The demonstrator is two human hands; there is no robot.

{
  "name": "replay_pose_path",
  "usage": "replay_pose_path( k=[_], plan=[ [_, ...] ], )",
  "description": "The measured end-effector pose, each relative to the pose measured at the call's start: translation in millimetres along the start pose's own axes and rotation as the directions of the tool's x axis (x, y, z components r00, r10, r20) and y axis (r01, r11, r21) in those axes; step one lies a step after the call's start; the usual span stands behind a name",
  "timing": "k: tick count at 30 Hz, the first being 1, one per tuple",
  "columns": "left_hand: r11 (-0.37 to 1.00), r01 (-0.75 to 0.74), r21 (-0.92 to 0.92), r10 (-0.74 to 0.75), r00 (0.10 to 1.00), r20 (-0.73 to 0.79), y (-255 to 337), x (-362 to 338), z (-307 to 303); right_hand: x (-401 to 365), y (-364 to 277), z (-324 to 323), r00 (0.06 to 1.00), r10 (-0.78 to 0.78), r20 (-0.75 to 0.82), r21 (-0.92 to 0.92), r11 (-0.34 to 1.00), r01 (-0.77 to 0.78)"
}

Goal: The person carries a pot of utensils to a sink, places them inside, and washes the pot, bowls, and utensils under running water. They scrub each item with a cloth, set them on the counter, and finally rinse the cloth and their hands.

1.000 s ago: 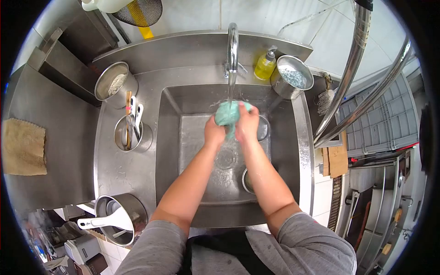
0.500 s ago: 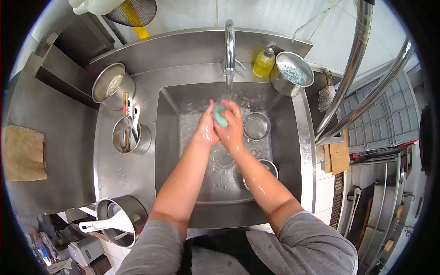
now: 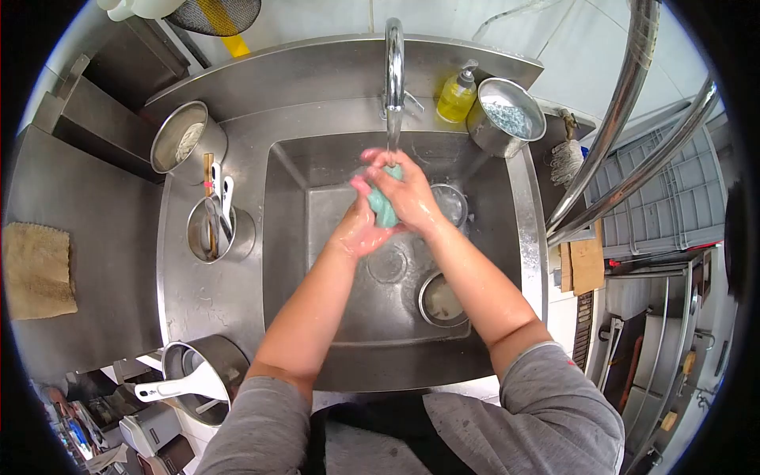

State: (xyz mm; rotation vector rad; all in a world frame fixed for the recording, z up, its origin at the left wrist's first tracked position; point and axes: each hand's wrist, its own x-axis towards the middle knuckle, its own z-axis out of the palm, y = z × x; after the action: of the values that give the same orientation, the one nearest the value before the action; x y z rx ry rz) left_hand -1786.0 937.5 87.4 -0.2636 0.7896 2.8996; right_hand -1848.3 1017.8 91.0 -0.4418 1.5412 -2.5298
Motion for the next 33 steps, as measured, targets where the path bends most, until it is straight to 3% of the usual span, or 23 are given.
replay_pose_path(
  k=[1, 2, 4, 5, 7, 8, 10, 11, 13, 14, 15, 16, 17, 19, 21, 22, 23, 24, 26, 28, 30, 31, 33],
  plan=[
    [0.978, 0.204, 0.047, -0.209, 0.957, 0.201, 7.5, -7.2, 0.4, 0.5, -14.1, -4.1, 0.984, 0.112, 0.136, -0.131, 0.987, -0.094],
    [0.978, 0.206, 0.044, -0.210, 0.957, 0.199, 14.1, -9.9, 0.8, 0.2, -25.3, -7.8, 0.938, 0.239, 0.253, -0.270, 0.948, -0.169],
    [0.755, 0.374, 0.540, -0.392, 0.916, -0.086, 24.8, -8.8, -0.1, 5.2, -30.9, -17.4, 0.890, 0.323, 0.322, -0.349, 0.914, -0.206],
    [0.757, 0.375, 0.535, -0.391, 0.916, -0.089, 24.7, -2.2, -4.4, 7.7, -30.8, -19.0, 0.831, 0.403, 0.383, -0.427, 0.875, -0.228],
    [0.458, 0.448, 0.768, -0.448, 0.862, -0.236, 15.6, 14.1, -19.8, 8.3, -19.3, -21.1, 0.832, 0.463, 0.306, -0.381, 0.860, -0.339],
    [0.463, 0.449, 0.764, -0.447, 0.863, -0.236, 4.8, 17.9, -25.2, 10.3, -15.3, -22.4, 0.837, 0.488, 0.246, -0.459, 0.820, -0.342],
    [0.189, 0.296, 0.936, -0.207, 0.944, -0.257, -18.6, 27.4, -35.3, 14.3, -0.5, -25.5, 0.841, 0.508, 0.186, -0.535, 0.770, -0.348],
    [0.191, 0.298, 0.935, -0.207, 0.944, -0.258, -28.2, 31.4, -47.3, 15.5, 14.2, -27.2, 0.881, 0.460, 0.108, -0.570, 0.755, -0.325],
    [-0.328, -0.047, 0.943, 0.065, 0.995, 0.072, -44.6, 36.7, -65.5, 17.0, 47.2, -33.8, 0.913, 0.406, 0.029, -0.606, 0.734, -0.307],
    [-0.327, -0.048, 0.944, 0.063, 0.995, 0.073, -46.2, 34.5, -59.7, 17.7, 66.6, -39.2, 0.976, 0.217, 0.003, -0.708, 0.690, -0.151],
    [-0.300, 0.160, 0.941, 0.143, 0.982, -0.121, -45.6, 30.2, -49.5, 16.4, 84.1, -44.1, 1.000, 0.017, 0.004, -0.799, 0.602, -0.007],
    [-0.257, 0.360, 0.897, 0.218, 0.926, -0.310, -45.5, 27.9, -43.7, 13.8, 99.7, -47.6, 1.000, 0.017, 0.003, -0.799, 0.601, -0.008],
    [-0.257, 0.359, 0.897, 0.216, 0.926, -0.309, -45.6, 27.9, -44.8, 10.9, 113.7, -50.9, 0.998, -0.008, -0.059, -0.842, 0.538, -0.046],
    [-0.467, 0.373, 0.802, 0.079, 0.920, -0.383, -41.9, 28.4, -49.6, 9.4, 130.6, -59.6, 0.991, -0.042, -0.123, -0.876, 0.474, -0.089],
    [-0.463, 0.336, 0.820, 0.071, 0.937, -0.343, -28.9, 19.6, -33.9, 10.3, 134.7, -59.0, 0.955, 0.119, -0.271, -0.715, 0.639, -0.283],
    [-0.454, 0.300, 0.839, 0.069, 0.951, -0.303, -22.0, 15.9, -28.2, 11.6, 128.5, -61.1, 0.956, 0.118, -0.268, -0.714, 0.642, -0.279],
    [-0.454, 0.302, 0.838, 0.076, 0.950, -0.302, -18.0, 12.6, -29.4, 12.4, 102.5, -60.8, 0.914, 0.359, -0.189, -0.393, 0.825, -0.405],
    [-0.287, 0.197, 0.938, 0.105, 0.979, -0.173, -13.6, 9.0, -31.7, 13.2, 74.6, -59.7, 0.843, 0.538, -0.017, -0.029, 0.842, -0.538],
    [0.033, -0.061, 0.998, 0.142, 0.988, 0.055, -5.9, 9.9, -49.5, 1.8, 16.2, -52.6, 0.834, 0.539, 0.122, -0.121, 0.842, -0.526],
    [0.127, -0.132, 0.983, 0.172, 0.979, 0.109, 4.9, 10.0, -54.1, -4.6, -10.4, -56.7, 0.798, 0.546, 0.255, -0.210, 0.837, -0.505],
    [0.242, -0.255, 0.936, 0.278, 0.942, 0.185, 8.1, 8.9, -48.8, -6.4, -23.1, -62.2, 0.854, 0.431, 0.291, -0.713, 0.693, -0.106],
    [0.242, -0.259, 0.935, 0.280, 0.941, 0.188, 8.6, 7.4, -45.3, -7.8, -27.8, -61.4, 0.855, 0.429, 0.292, -0.715, 0.692, -0.103],
    [0.349, -0.190, 0.918, 0.279, 0.956, 0.092, 11.5, 1.4, -37.6, -12.0, -35.8, -56.8, 0.928, 0.245, 0.281, -0.823, 0.558, 0.102]
  ],
)
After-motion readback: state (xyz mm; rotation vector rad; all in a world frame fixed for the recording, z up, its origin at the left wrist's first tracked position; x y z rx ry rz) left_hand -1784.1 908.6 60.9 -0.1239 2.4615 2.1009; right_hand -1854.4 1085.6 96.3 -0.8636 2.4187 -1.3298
